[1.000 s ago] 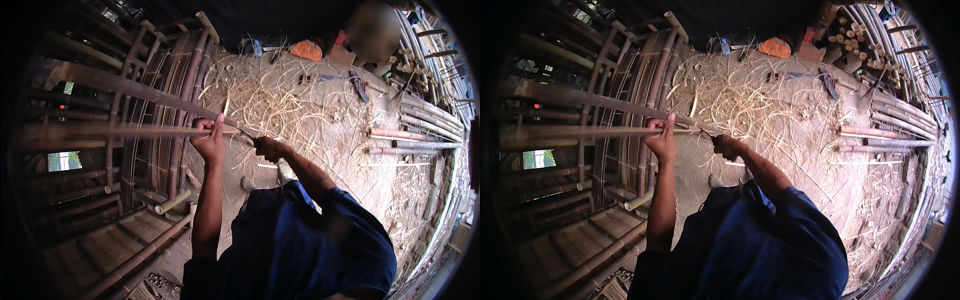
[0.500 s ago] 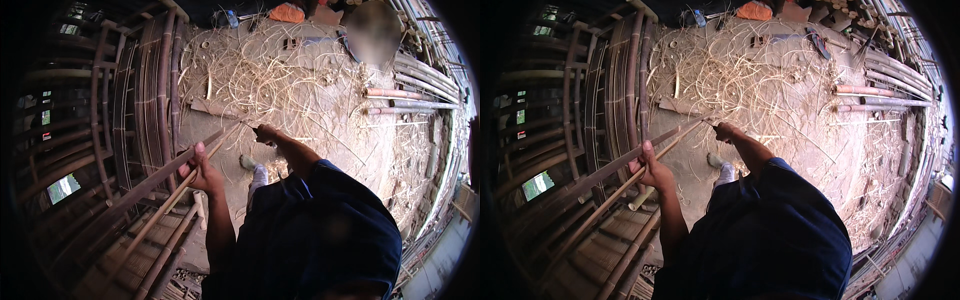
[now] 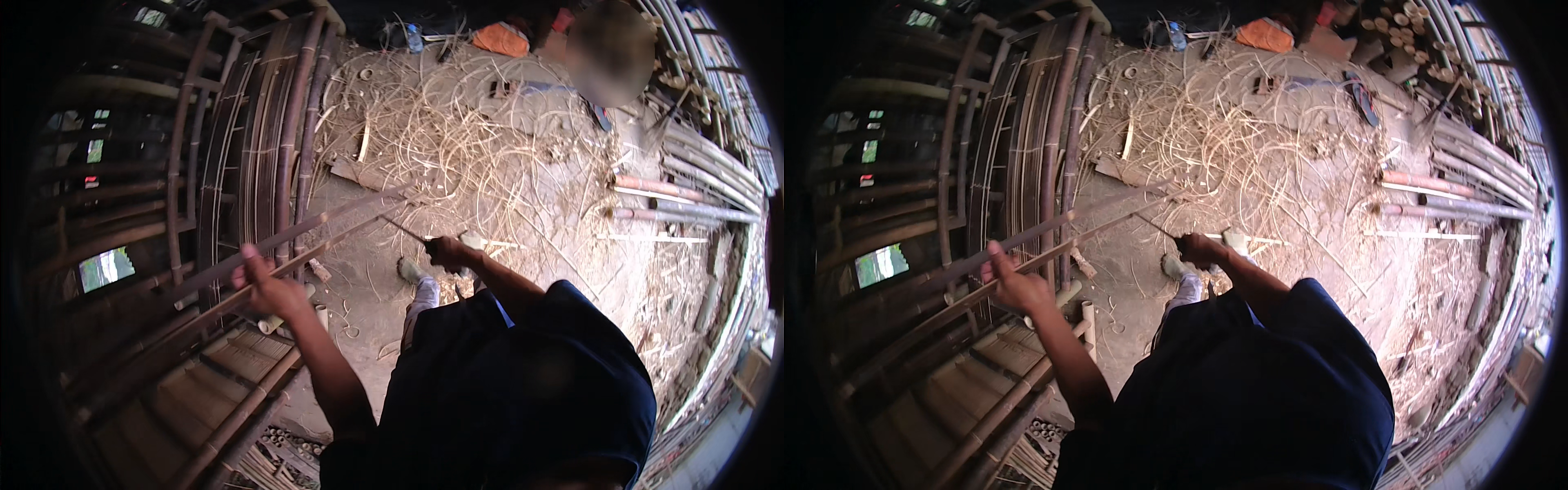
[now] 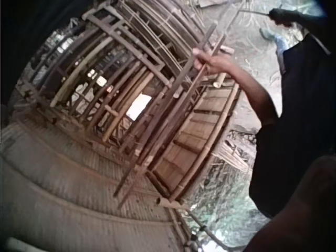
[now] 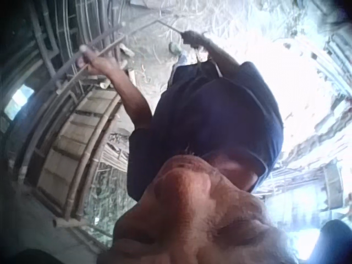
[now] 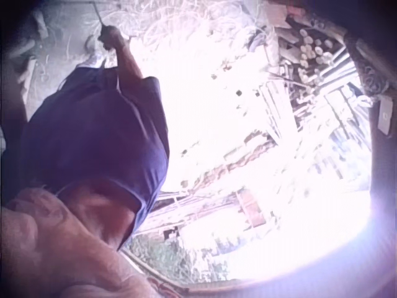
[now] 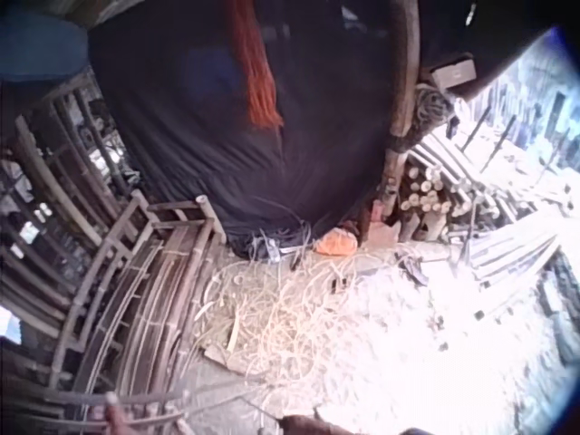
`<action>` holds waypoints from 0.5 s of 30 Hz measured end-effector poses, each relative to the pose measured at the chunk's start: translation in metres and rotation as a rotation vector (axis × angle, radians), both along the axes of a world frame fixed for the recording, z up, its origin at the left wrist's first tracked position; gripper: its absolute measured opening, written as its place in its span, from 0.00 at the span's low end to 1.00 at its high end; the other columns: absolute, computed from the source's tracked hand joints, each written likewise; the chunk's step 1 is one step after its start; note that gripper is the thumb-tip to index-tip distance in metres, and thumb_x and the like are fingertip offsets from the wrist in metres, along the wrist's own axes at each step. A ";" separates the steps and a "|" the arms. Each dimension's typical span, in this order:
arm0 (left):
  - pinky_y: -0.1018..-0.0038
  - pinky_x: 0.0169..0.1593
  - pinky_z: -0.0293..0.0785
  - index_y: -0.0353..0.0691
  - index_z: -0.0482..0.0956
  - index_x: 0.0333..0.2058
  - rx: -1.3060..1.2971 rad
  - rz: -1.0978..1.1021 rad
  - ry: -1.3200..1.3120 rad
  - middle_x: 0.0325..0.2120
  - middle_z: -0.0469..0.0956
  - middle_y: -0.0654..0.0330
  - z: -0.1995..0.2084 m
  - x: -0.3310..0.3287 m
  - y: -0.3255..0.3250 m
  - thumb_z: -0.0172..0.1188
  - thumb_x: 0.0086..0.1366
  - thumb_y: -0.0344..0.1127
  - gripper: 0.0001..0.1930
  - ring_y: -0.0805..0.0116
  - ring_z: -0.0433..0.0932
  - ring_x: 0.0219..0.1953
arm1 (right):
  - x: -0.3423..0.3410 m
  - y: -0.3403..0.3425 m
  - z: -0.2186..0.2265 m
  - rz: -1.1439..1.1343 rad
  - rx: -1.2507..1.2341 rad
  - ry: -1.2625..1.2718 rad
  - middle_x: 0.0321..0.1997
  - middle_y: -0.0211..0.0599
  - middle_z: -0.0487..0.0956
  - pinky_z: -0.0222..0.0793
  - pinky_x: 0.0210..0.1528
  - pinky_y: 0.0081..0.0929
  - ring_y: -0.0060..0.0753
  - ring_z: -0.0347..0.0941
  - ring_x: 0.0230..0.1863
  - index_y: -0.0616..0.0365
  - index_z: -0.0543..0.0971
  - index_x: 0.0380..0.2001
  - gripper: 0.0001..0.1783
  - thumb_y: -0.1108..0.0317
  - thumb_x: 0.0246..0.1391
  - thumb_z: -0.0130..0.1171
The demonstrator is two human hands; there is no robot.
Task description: The person uses a knife to split long bamboo strips and then weaves them into a bamboo mat frame. They repeatedly cut strips, insert them into the weave, and adjust the mat's position.
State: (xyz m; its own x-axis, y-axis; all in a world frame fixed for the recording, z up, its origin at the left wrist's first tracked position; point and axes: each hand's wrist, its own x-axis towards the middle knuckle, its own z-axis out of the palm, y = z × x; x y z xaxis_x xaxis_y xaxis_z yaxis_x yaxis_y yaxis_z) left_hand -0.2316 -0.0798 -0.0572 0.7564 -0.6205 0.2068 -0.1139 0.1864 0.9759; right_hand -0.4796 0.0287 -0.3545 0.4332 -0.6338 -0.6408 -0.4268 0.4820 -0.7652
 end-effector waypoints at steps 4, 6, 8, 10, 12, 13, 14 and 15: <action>0.82 0.28 0.65 0.47 0.72 0.28 -0.076 0.088 0.259 0.22 0.71 0.70 0.028 0.073 0.019 0.71 0.58 0.35 0.12 0.80 0.66 0.23 | -0.006 0.026 0.026 0.530 -0.329 0.157 0.31 0.46 0.80 0.76 0.36 0.41 0.47 0.80 0.34 0.61 0.79 0.33 0.15 0.63 0.43 0.63; 0.80 0.30 0.67 0.46 0.74 0.31 -0.060 0.175 0.272 0.22 0.72 0.70 0.046 0.090 0.039 0.71 0.57 0.35 0.11 0.80 0.67 0.24 | -0.005 0.014 0.103 0.618 0.169 0.217 0.27 0.47 0.80 0.77 0.32 0.41 0.44 0.80 0.29 0.62 0.78 0.33 0.14 0.63 0.45 0.62; 0.77 0.34 0.69 0.44 0.76 0.36 -0.055 0.193 0.277 0.26 0.73 0.68 0.060 0.105 0.059 0.71 0.58 0.37 0.13 0.77 0.70 0.28 | 0.025 0.054 0.025 0.489 -0.373 -0.007 0.28 0.51 0.82 0.77 0.26 0.41 0.45 0.80 0.25 0.65 0.79 0.34 0.14 0.65 0.46 0.59; 0.73 0.40 0.73 0.41 0.75 0.42 -0.067 0.182 0.266 0.34 0.76 0.62 0.065 0.140 0.100 0.69 0.59 0.41 0.17 0.71 0.75 0.36 | 0.062 0.035 0.050 0.544 -0.137 0.016 0.28 0.53 0.81 0.75 0.32 0.45 0.51 0.80 0.31 0.63 0.77 0.37 0.16 0.64 0.45 0.59; 0.69 0.46 0.75 0.39 0.74 0.48 -0.065 0.187 0.239 0.40 0.77 0.58 0.076 0.157 0.124 0.68 0.60 0.42 0.21 0.66 0.77 0.42 | 0.095 0.027 0.039 0.331 -0.049 0.093 0.27 0.53 0.80 0.75 0.36 0.46 0.53 0.80 0.33 0.62 0.76 0.39 0.18 0.63 0.45 0.60; 0.68 0.48 0.75 0.38 0.73 0.49 -0.057 0.224 0.220 0.42 0.77 0.57 0.081 0.166 0.136 0.68 0.60 0.42 0.23 0.64 0.77 0.44 | 0.104 0.018 0.035 0.261 -0.074 0.090 0.27 0.53 0.80 0.75 0.35 0.46 0.53 0.80 0.32 0.62 0.76 0.39 0.19 0.63 0.45 0.60; 0.67 0.50 0.76 0.37 0.72 0.51 -0.048 0.261 0.200 0.44 0.76 0.56 0.086 0.177 0.149 0.67 0.61 0.42 0.24 0.62 0.77 0.46 | 0.114 0.009 0.031 0.192 -0.098 0.083 0.28 0.53 0.80 0.76 0.34 0.47 0.54 0.80 0.32 0.62 0.76 0.40 0.19 0.62 0.45 0.60; 0.62 0.55 0.75 0.37 0.71 0.53 -0.090 0.209 0.240 0.46 0.75 0.56 0.087 0.192 0.166 0.66 0.62 0.41 0.24 0.62 0.75 0.49 | 0.125 -0.001 0.028 0.130 -0.124 0.074 0.29 0.53 0.80 0.76 0.34 0.47 0.54 0.80 0.31 0.62 0.75 0.40 0.20 0.62 0.45 0.60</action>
